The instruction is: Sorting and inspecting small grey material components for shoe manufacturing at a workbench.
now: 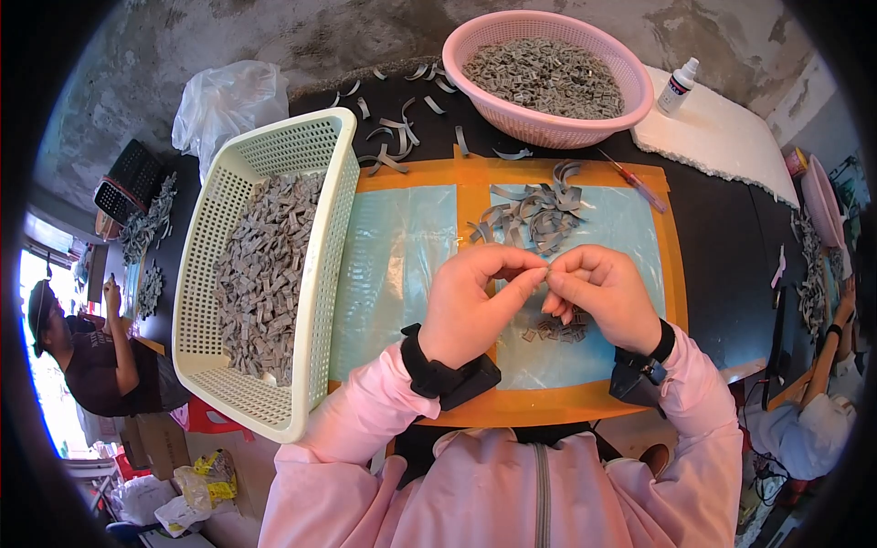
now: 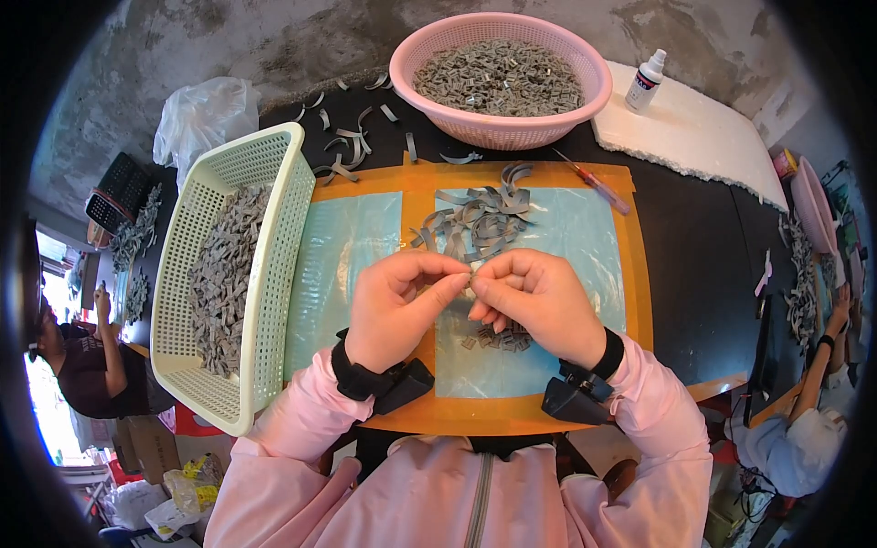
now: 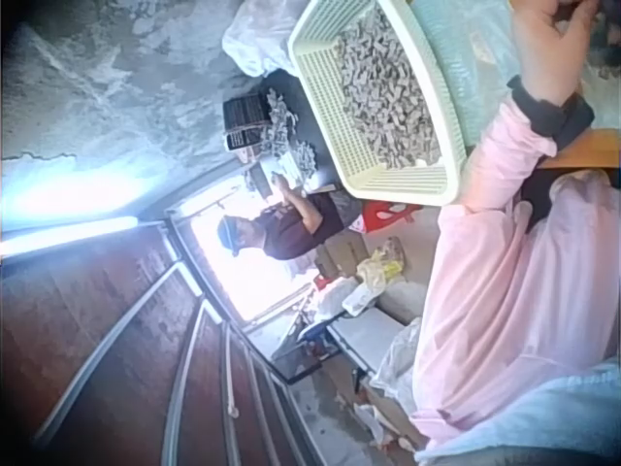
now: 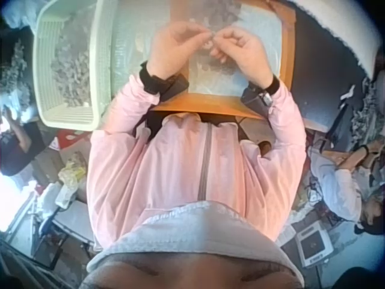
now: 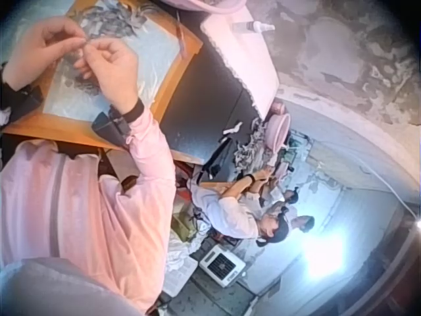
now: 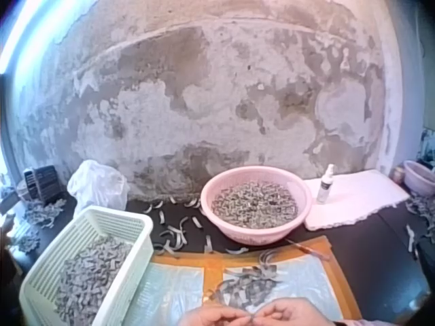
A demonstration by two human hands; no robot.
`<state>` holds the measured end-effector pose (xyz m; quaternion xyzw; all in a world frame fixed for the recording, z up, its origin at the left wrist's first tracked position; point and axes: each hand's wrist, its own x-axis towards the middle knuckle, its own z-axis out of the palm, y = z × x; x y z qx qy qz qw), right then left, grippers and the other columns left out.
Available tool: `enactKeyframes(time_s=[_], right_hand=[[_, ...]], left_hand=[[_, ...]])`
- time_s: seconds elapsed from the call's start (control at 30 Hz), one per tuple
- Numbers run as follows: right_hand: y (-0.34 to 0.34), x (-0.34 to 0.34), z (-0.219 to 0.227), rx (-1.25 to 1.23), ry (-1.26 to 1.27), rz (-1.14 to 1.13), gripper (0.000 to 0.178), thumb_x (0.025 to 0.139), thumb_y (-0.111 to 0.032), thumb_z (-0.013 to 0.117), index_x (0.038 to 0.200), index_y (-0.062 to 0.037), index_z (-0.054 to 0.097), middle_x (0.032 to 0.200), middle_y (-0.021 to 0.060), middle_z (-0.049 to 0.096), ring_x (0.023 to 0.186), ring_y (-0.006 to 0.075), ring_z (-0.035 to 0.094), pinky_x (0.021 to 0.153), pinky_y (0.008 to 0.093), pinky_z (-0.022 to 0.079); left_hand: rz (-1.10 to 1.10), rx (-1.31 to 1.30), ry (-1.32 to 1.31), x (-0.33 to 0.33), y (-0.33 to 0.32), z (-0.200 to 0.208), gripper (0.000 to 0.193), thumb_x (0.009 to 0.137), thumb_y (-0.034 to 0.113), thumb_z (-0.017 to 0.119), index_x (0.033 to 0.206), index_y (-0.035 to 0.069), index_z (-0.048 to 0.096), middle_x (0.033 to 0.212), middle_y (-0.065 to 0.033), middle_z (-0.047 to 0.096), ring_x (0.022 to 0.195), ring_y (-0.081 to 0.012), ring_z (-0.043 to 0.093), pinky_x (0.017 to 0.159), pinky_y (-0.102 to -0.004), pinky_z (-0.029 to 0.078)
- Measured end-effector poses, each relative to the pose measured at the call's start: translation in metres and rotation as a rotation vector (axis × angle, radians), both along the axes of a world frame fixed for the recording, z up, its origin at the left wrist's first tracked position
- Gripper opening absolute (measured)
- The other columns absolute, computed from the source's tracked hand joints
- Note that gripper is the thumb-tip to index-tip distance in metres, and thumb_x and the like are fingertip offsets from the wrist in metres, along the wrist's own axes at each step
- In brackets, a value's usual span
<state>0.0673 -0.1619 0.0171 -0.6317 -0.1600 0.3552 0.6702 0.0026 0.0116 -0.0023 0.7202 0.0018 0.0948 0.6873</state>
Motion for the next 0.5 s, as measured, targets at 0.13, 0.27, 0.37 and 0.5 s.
enactKeyframes(time_s=[0.13,0.27,0.37,0.5], right_hand=[[0.0,-0.001,-0.001,0.122,0.131,-0.034,0.016,0.088,-0.014,0.057,0.091,0.0011,0.056,0.073,0.0075,0.062,0.062,0.0088,0.057,0.056,0.0199,0.046],[0.001,-0.002,-0.001,0.223,0.249,-0.012,0.015,0.088,-0.015,0.057,0.09,0.0002,0.056,0.072,0.0079,0.061,0.061,0.0102,0.057,0.054,0.0204,0.046],[-0.001,-0.001,-0.003,0.28,0.313,0.022,0.015,0.088,-0.015,0.057,0.09,0.0,0.056,0.073,0.0084,0.061,0.061,0.0109,0.057,0.054,0.0205,0.045],[-0.004,0.0,-0.003,0.31,0.33,0.057,0.015,0.088,-0.015,0.057,0.09,-0.0001,0.056,0.073,0.0088,0.061,0.061,0.0114,0.058,0.053,0.0207,0.045]], left_hand=[[-0.023,0.17,-0.17,0.001,0.002,0.011,0.021,0.073,0.006,0.068,0.093,0.002,0.065,0.082,-0.009,0.063,0.076,-0.0187,0.059,0.068,-0.0287,0.046],[0.017,0.304,-0.282,0.0,0.003,0.018,0.02,0.069,0.005,0.07,0.089,0.002,0.064,0.083,-0.0103,0.063,0.076,-0.024,0.059,0.067,-0.031,0.046],[0.032,0.396,-0.357,0.0,0.005,0.019,0.02,0.068,0.004,0.07,0.087,0.002,0.064,0.082,-0.0106,0.063,0.075,-0.0255,0.059,0.067,-0.0321,0.046],[0.042,0.45,-0.403,-0.001,0.004,0.021,0.019,0.068,0.004,0.07,0.086,0.003,0.065,0.081,-0.0105,0.063,0.075,-0.0256,0.059,0.066,-0.0328,0.046]])
